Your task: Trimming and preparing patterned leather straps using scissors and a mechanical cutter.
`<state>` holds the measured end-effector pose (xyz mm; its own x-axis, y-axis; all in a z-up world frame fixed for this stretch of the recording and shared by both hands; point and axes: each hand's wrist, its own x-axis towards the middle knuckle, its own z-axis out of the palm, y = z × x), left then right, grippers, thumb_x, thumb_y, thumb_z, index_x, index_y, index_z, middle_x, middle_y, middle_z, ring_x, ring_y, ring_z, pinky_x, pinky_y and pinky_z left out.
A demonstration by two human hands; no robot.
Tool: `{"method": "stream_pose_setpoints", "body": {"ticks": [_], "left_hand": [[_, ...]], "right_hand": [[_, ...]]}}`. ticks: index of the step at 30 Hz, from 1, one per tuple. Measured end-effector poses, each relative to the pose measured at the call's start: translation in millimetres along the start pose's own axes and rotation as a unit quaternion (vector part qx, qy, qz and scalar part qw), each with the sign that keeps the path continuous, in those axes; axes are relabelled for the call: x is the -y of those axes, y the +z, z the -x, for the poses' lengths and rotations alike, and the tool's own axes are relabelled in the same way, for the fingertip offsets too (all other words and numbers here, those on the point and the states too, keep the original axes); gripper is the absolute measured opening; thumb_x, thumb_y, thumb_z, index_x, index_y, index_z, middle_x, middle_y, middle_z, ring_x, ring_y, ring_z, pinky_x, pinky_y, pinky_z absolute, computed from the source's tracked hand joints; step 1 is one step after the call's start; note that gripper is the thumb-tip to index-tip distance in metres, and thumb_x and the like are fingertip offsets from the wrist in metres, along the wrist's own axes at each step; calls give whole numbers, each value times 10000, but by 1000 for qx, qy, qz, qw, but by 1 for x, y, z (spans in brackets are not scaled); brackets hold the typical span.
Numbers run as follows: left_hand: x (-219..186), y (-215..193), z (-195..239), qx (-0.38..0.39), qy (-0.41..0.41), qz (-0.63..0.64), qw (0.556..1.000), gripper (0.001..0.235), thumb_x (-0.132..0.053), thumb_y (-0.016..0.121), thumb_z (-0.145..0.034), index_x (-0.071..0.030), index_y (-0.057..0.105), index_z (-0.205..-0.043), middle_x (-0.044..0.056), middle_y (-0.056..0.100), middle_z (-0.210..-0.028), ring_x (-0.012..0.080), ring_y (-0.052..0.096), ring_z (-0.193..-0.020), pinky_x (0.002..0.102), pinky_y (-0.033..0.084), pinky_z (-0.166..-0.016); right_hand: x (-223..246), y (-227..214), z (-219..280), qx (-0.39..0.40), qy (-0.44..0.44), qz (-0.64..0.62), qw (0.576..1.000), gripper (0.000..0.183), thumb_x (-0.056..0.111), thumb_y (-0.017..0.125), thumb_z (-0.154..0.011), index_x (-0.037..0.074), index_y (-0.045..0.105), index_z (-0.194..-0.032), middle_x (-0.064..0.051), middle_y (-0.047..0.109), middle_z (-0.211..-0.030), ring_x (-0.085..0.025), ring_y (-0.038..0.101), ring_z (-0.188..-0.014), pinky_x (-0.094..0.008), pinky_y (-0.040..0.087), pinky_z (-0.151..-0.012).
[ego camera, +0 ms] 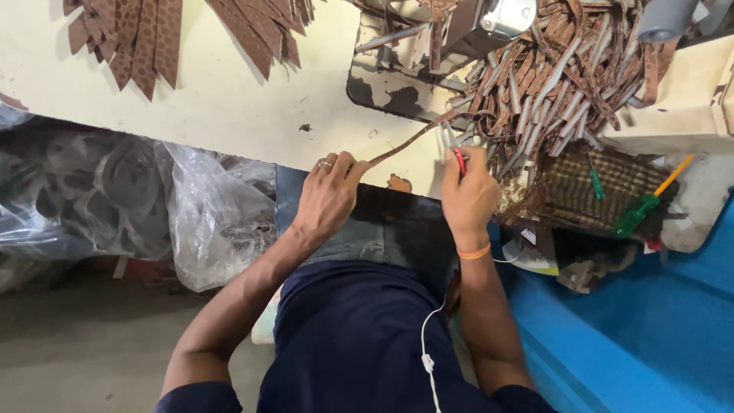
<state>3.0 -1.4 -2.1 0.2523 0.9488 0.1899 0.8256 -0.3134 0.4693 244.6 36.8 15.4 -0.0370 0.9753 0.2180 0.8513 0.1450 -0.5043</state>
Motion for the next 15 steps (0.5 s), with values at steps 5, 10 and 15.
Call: {"method": "stream_pose_setpoints", "body": {"ticks": [5, 10, 15], "left_hand": [[-3, -3, 2, -2, -24, 26, 999, 373, 1, 606, -894, -98, 668, -1249, 78, 572, -1020, 267, 609, -967, 414, 514, -848], [-15, -7, -8, -33, -22, 12, 999, 196, -140, 651, -930, -107, 697, -1117, 57, 595, -995, 260, 615, -942, 419, 494, -829], [-16, 0, -15, -41, -53, -32, 997, 117, -235, 666, -975, -125, 696, -948, 54, 599, -937, 259, 625, -925, 433, 479, -824]], "right_hand": [[34, -22, -7, -96, -88, 111, 985, 283, 170, 748, -890, 44, 659, -1127, -192, 681, -1120, -367, 648, -1021, -469, 486, -844], [45, -2, -12, 4, -136, -39, 990, 243, 39, 740, -921, 49, 717, -1163, -120, 645, -1208, -328, 628, -1103, -440, 489, -956], [49, 13, -19, 74, -160, -86, 981, 289, -25, 725, -845, 78, 736, -1114, -125, 635, -1142, -348, 631, -1074, -444, 507, -941]]}}
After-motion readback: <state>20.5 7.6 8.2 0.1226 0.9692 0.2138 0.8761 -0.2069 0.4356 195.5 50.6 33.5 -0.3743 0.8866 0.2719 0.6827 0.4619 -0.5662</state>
